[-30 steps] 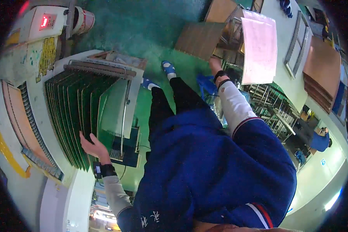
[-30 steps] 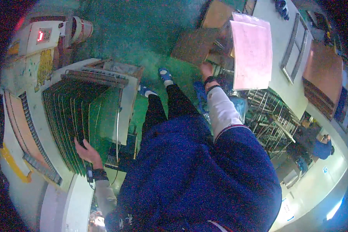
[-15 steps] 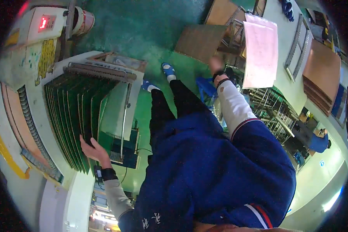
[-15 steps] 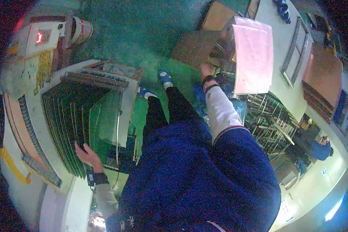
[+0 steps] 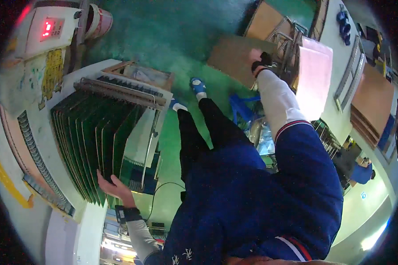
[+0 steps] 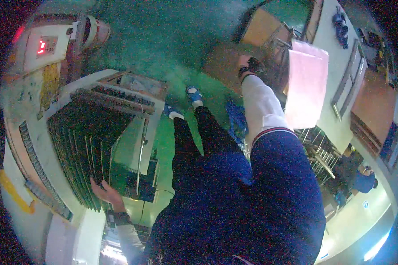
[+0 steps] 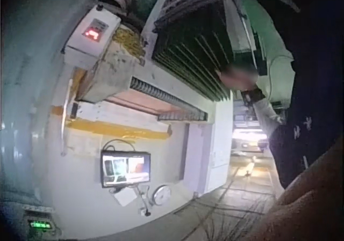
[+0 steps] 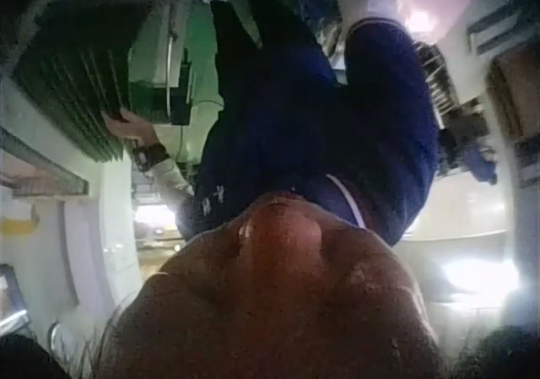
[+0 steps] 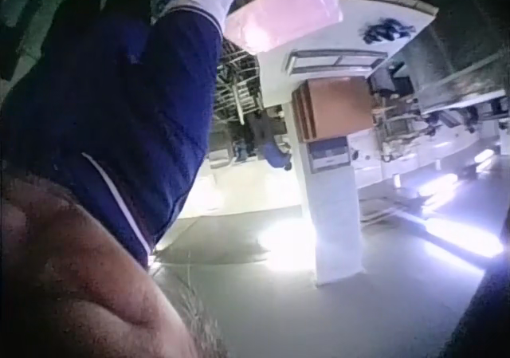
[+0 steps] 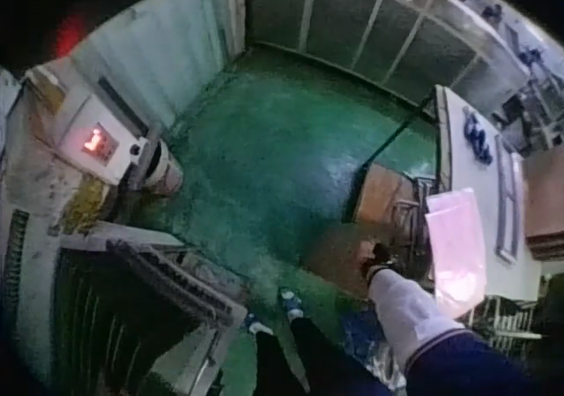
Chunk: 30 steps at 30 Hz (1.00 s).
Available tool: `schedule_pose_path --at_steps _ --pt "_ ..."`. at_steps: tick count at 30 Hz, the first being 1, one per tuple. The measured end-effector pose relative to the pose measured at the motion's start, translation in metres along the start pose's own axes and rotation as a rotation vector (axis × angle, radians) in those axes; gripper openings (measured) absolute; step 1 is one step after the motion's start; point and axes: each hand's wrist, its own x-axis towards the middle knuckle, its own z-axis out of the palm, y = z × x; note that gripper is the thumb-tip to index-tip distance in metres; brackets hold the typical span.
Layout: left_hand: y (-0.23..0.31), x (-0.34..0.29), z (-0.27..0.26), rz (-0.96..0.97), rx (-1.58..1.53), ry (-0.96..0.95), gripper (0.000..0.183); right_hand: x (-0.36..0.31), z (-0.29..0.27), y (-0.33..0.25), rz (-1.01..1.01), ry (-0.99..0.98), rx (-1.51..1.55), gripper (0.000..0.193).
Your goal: Manually feeding and organizing thin metal sheets into a processing or sorting machine.
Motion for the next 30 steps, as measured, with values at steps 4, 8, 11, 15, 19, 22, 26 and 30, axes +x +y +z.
schedule_pose_path --at_steps 4,8,11,15,19,22,26,30 --pt "-0.001 -0.008 -0.007 -0.064 -0.093 0.001 0.058 0.009 -0.022 0.035 0.015 -0.198 0.013 0.023" --pt "-0.005 -0.009 -0.004 -0.053 -0.079 0.016 0.063 0.007 -0.048 0.072 0.206 -0.386 0.106 0.022" --pt "-0.012 -0.009 0.000 -0.009 -0.044 0.000 0.068 0.012 -0.065 0.091 0.304 -0.426 0.152 0.022" --pt "-0.002 -0.009 -0.004 -0.021 -0.047 0.008 0.069 0.023 -0.079 0.096 0.384 -0.445 0.226 0.022" --pt "-0.010 -0.009 -0.004 -0.015 0.012 -0.017 0.070 0.027 -0.083 0.100 0.446 -0.464 0.296 0.022" --pt "-0.012 -0.009 -0.004 -0.005 -0.006 -0.020 0.070 0.032 -0.086 0.099 0.482 -0.461 0.364 0.022" --pt "-0.012 -0.011 -0.005 -0.042 0.001 -0.037 0.070 0.038 -0.089 0.096 0.539 -0.436 0.481 0.022" --pt "-0.025 -0.018 -0.003 -0.060 0.053 -0.036 0.068 0.044 -0.089 0.088 0.590 -0.410 0.622 0.023"
